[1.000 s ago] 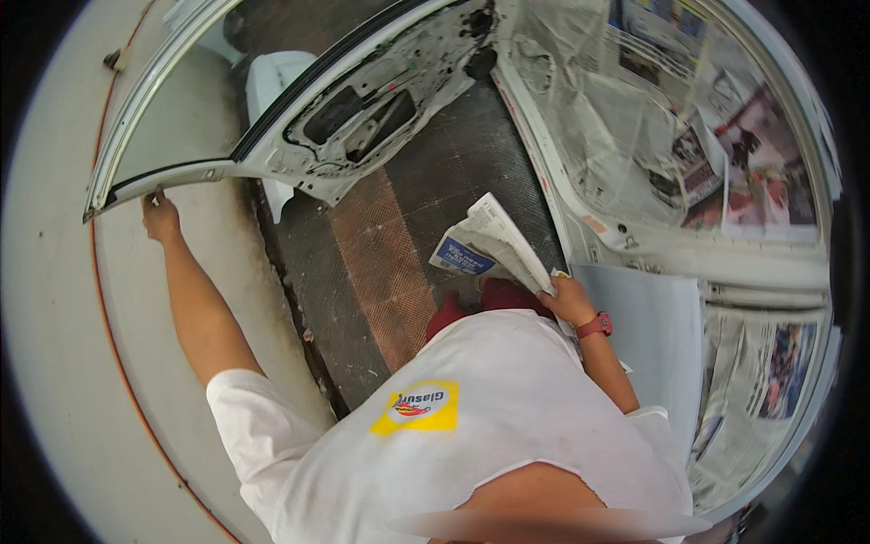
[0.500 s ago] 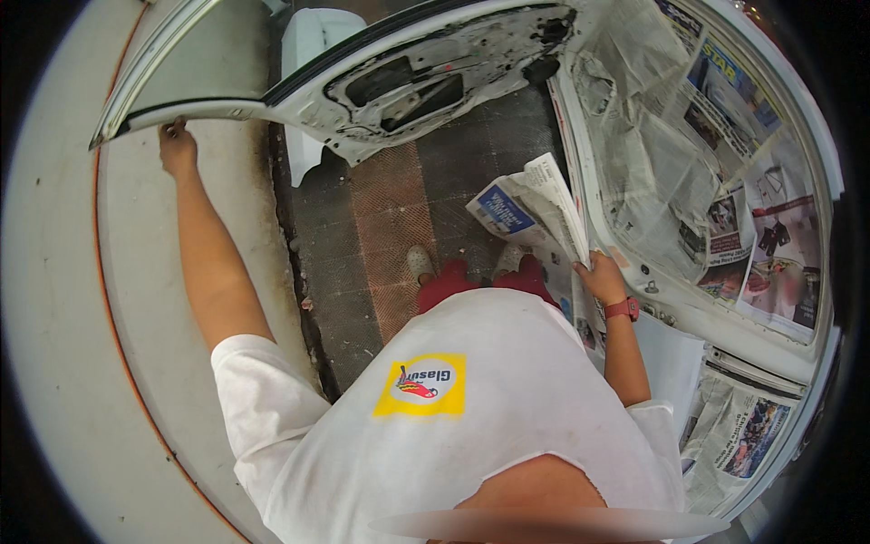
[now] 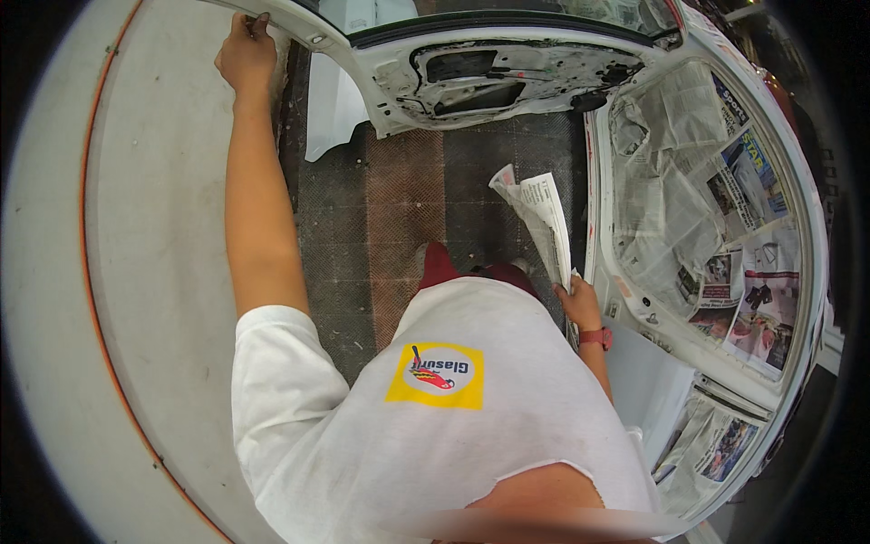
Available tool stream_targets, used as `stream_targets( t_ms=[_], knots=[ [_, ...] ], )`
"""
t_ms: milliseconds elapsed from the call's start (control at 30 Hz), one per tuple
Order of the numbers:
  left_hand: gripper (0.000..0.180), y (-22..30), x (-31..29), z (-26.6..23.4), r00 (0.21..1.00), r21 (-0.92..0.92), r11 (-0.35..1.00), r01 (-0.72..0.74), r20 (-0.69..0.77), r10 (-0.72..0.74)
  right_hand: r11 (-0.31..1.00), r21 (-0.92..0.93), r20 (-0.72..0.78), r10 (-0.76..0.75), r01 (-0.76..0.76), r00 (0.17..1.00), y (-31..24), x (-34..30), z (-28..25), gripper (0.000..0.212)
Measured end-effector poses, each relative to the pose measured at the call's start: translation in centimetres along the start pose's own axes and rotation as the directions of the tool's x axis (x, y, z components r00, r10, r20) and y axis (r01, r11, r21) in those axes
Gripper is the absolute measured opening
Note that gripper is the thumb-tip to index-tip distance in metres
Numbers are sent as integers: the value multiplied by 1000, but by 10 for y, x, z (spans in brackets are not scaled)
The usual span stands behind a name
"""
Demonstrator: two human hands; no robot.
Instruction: The person covers a white car with newspaper sheets and secures them using masking tape. They work around the vehicle, taping newspaper to the hood, roof, and door areas to protect surfaces during preparation.
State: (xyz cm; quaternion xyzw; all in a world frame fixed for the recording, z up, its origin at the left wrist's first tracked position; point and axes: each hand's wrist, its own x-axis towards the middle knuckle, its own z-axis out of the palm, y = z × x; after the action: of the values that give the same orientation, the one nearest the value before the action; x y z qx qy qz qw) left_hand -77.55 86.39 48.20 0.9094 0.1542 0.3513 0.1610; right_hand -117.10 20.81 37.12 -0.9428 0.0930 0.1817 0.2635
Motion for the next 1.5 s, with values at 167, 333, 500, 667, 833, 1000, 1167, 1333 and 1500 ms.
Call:
stream_targets(
  t_ms=[167,333,500,667,833,1000,1167,1333,1500],
  knots=[
    [52,18,-53,22,987,-473,871,134,-17,-161,993,-110,7,-38,38,999,-52,12,-7,34],
    [98,95,-235,16,749,-551,762,339,648,136,928,-333,10,-173,167,985,-127,6,-38,38],
    [89,161,-310,-13,588,-791,465,397,608,533,891,-411,-66,-240,192,969,-174,-11,-83,36],
    [29,176,-270,-51,549,-685,390,615,727,412,927,-370,-267,-172,64,948,-143,-1,-134,34],
    [31,181,-231,-86,695,-697,476,536,684,219,953,-287,-387,-210,99,898,-83,9,-163,30],
    [37,207,-230,-114,767,-704,549,451,620,165,966,-213,-453,-230,146,861,-42,17,-184,25],
    [39,246,-253,-133,776,-703,554,445,612,153,966,-127,-517,-258,225,816,15,11,-202,21],
    [40,281,-288,-166,805,-710,582,395,573,153,955,-134,-648,-287,265,705,77,16,-206,17],
    [22,327,-331,-213,988,-784,619,-47,55,145,950,-142,-750,-286,276,596,96,11,-203,31]
  ],
)
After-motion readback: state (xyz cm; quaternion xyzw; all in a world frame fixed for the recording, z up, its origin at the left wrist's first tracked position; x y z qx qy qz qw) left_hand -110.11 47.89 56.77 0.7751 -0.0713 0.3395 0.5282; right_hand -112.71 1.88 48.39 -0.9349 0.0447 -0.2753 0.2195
